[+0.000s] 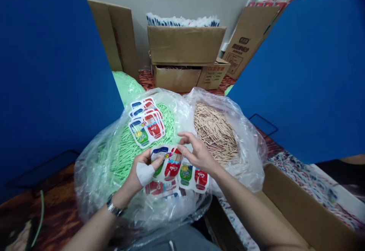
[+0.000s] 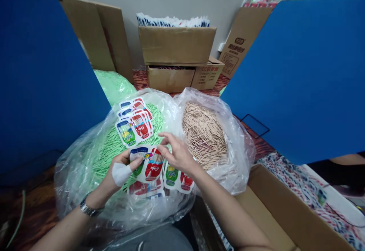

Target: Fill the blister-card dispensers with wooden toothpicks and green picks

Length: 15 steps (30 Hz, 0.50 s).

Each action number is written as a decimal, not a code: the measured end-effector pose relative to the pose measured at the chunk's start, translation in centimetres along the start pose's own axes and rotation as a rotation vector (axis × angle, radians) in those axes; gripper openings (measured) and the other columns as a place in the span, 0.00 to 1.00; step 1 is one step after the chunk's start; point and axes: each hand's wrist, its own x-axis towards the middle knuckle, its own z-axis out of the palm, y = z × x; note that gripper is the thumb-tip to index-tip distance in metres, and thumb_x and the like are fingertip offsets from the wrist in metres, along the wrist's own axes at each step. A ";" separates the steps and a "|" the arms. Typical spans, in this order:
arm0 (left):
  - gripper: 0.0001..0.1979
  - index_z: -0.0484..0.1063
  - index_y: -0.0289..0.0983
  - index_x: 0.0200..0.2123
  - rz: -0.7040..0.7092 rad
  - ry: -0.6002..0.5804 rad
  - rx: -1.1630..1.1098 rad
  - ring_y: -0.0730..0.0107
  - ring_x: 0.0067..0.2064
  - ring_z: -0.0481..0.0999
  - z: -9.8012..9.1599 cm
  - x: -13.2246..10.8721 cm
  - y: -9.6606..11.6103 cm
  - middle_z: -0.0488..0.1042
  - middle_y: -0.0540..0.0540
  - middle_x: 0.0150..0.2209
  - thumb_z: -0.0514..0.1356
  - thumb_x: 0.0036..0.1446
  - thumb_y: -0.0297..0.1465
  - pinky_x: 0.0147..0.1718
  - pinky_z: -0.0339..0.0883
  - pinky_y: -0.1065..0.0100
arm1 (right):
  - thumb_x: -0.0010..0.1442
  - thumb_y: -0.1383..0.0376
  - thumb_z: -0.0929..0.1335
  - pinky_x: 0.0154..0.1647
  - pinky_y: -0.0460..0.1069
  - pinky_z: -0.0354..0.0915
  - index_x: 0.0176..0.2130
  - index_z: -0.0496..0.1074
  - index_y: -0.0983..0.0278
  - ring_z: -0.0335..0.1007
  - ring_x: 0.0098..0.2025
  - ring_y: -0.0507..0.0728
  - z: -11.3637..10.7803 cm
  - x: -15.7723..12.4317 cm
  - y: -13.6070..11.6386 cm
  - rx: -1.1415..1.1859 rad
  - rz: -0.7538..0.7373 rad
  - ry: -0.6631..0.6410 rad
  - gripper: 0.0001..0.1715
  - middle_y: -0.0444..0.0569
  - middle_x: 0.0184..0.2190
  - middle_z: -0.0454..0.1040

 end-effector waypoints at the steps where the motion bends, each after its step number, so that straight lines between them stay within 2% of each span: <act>1: 0.12 0.72 0.34 0.29 0.018 0.022 0.039 0.71 0.25 0.70 -0.3 0.0 0.1 0.73 0.49 0.24 0.66 0.47 0.38 0.25 0.65 0.71 | 0.62 0.60 0.66 0.44 0.50 0.64 0.53 0.63 0.62 0.69 0.42 0.55 0.2 0.9 -0.2 -0.037 -0.062 -0.021 0.21 0.49 0.39 0.73; 2: 0.12 0.70 0.34 0.26 0.042 0.040 0.092 0.73 0.24 0.67 -0.5 0.1 0.3 0.70 0.51 0.22 0.66 0.47 0.37 0.23 0.62 0.72 | 0.61 0.58 0.67 0.45 0.50 0.63 0.51 0.65 0.62 0.69 0.43 0.55 0.5 1.7 -0.5 -0.070 -0.133 -0.049 0.20 0.50 0.40 0.73; 4: 0.14 0.67 0.35 0.22 0.112 0.066 0.202 0.75 0.23 0.63 -1.3 0.2 0.9 0.65 0.53 0.20 0.65 0.48 0.37 0.22 0.58 0.73 | 0.61 0.55 0.66 0.41 0.48 0.62 0.40 0.70 0.64 0.69 0.38 0.54 1.6 3.3 -1.0 -0.142 -0.268 -0.078 0.15 0.49 0.35 0.74; 6: 0.12 0.68 0.35 0.24 0.161 0.047 0.312 0.75 0.24 0.62 -2.3 0.2 1.9 0.65 0.53 0.22 0.64 0.50 0.37 0.23 0.57 0.73 | 0.63 0.52 0.64 0.34 0.46 0.59 0.29 0.70 0.64 0.66 0.30 0.52 2.9 4.6 -1.4 -0.229 -0.354 -0.059 0.20 0.45 0.25 0.71; 8: 0.10 0.71 0.35 0.28 0.172 -0.025 0.415 0.73 0.26 0.63 -3.6 0.0 2.9 0.66 0.52 0.24 0.62 0.53 0.36 0.26 0.58 0.72 | 0.64 0.52 0.62 0.30 0.46 0.56 0.23 0.67 0.64 0.62 0.25 0.50 4.0 5.4 -1.8 -0.299 -0.405 -0.023 0.25 0.44 0.20 0.68; 11: 0.12 0.70 0.35 0.24 0.186 -0.076 0.539 0.73 0.26 0.61 -5.2 -0.2 3.9 0.64 0.52 0.23 0.60 0.55 0.36 0.26 0.56 0.71 | 0.66 0.53 0.61 0.30 0.47 0.55 0.23 0.66 0.64 0.61 0.25 0.51 5.0 6.4 -2.6 -0.346 -0.472 -0.018 0.25 0.44 0.20 0.67; 13: 0.15 0.65 0.35 0.19 0.216 0.003 0.581 0.74 0.25 0.58 -5.9 -0.3 3.9 0.60 0.53 0.21 0.62 0.52 0.36 0.24 0.52 0.72 | 0.67 0.57 0.60 0.32 0.47 0.57 0.27 0.69 0.65 0.64 0.28 0.52 5.2 6.8 -3.1 -0.349 -0.516 -0.039 0.22 0.45 0.22 0.69; 15: 0.17 0.61 0.36 0.19 0.246 0.128 0.576 0.76 0.24 0.55 -6.3 -0.4 3.4 0.56 0.54 0.20 0.65 0.49 0.36 0.22 0.49 0.72 | 0.67 0.62 0.60 0.39 0.48 0.60 0.37 0.71 0.65 0.67 0.36 0.53 5.0 6.9 -3.4 -0.301 -0.537 -0.039 0.15 0.48 0.30 0.74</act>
